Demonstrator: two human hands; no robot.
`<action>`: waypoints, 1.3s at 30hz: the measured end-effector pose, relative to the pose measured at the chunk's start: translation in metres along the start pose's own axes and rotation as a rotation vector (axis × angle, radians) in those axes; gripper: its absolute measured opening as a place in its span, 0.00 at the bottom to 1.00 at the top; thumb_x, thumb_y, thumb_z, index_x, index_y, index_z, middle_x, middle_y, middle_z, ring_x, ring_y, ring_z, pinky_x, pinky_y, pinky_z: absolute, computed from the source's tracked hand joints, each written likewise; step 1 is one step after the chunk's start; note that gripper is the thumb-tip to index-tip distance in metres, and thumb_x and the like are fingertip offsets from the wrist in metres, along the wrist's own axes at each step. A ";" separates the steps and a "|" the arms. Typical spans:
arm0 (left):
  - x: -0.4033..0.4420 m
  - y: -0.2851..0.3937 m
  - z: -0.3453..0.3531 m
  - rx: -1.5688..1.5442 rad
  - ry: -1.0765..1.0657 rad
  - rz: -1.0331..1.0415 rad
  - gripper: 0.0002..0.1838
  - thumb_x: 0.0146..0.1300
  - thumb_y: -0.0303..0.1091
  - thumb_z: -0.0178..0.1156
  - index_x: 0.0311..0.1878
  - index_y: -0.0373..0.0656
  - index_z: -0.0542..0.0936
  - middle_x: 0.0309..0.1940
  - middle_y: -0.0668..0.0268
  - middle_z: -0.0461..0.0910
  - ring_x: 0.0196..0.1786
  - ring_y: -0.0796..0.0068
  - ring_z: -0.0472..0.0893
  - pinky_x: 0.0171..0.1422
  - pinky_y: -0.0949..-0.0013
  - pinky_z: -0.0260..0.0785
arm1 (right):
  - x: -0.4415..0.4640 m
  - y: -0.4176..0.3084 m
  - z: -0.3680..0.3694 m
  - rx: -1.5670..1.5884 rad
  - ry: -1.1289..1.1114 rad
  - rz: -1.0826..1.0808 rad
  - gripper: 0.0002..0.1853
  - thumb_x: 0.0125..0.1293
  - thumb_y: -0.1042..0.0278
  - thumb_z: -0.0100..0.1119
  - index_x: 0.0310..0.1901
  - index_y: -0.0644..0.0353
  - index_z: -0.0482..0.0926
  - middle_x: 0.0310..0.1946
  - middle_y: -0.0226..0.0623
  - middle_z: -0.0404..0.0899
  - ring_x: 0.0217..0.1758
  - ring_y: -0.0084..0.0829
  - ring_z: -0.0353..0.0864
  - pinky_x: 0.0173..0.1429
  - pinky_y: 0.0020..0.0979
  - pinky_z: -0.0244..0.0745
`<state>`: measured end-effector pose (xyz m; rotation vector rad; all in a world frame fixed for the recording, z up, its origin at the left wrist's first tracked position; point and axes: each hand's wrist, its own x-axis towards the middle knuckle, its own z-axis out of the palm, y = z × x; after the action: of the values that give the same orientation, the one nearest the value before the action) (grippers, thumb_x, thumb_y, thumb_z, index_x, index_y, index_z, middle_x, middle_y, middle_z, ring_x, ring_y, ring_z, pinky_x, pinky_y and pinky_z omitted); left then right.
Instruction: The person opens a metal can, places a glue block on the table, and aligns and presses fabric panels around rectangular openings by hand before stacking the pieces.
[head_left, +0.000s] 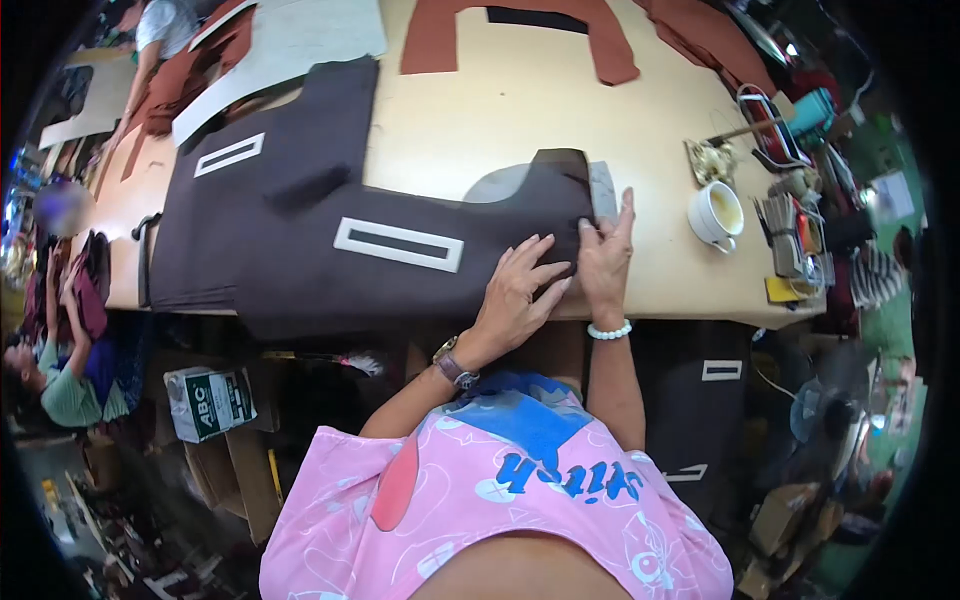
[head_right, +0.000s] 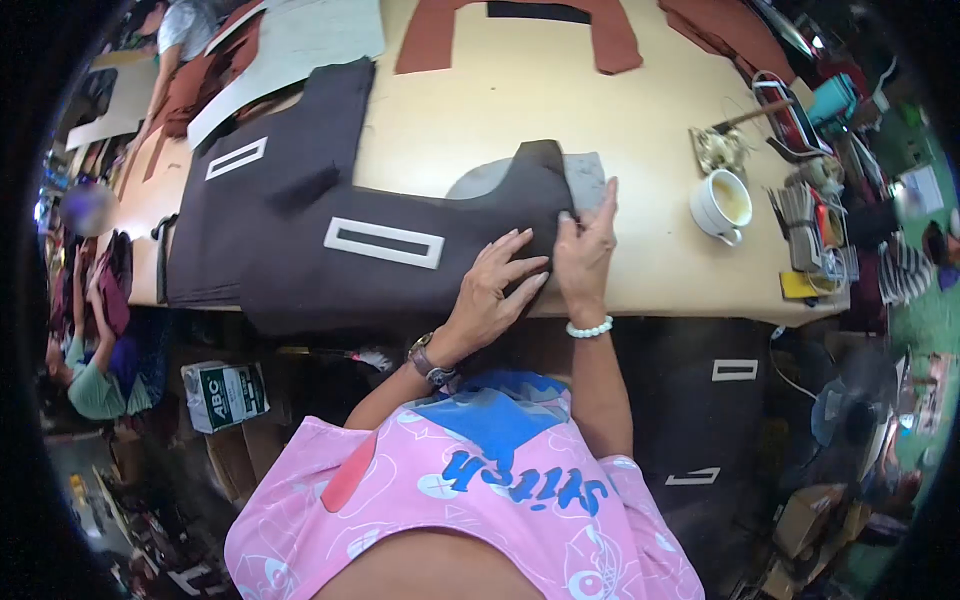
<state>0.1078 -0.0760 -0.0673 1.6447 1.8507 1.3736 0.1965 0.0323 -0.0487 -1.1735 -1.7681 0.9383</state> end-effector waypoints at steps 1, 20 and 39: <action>0.000 0.004 0.002 -0.021 -0.006 0.014 0.13 0.58 0.33 0.61 0.46 0.40 0.80 0.58 0.51 0.71 0.64 0.50 0.66 0.68 0.55 0.56 | 0.003 0.009 -0.011 0.025 0.056 0.037 0.38 0.59 0.78 0.49 0.69 0.66 0.44 0.24 0.43 0.73 0.24 0.29 0.69 0.33 0.31 0.68; -0.006 -0.020 -0.049 0.573 0.038 -0.083 0.24 0.60 0.41 0.58 0.58 0.40 0.72 0.64 0.53 0.62 0.68 0.50 0.58 0.69 0.45 0.48 | 0.138 0.070 -0.068 -0.505 0.169 -0.457 0.33 0.58 0.83 0.37 0.68 0.70 0.46 0.61 0.62 0.60 0.56 0.56 0.69 0.58 0.43 0.66; -0.003 -0.031 -0.049 0.652 -0.059 -0.134 0.29 0.60 0.41 0.58 0.63 0.42 0.67 0.67 0.55 0.60 0.70 0.52 0.56 0.70 0.44 0.43 | 0.129 0.048 -0.185 -1.355 -0.244 -0.025 0.41 0.50 0.24 0.48 0.47 0.56 0.82 0.67 0.51 0.54 0.72 0.56 0.42 0.69 0.58 0.39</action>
<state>0.0537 -0.0971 -0.0686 1.7553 2.4834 0.6837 0.3472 0.1957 0.0116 -1.8178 -2.6775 -0.3350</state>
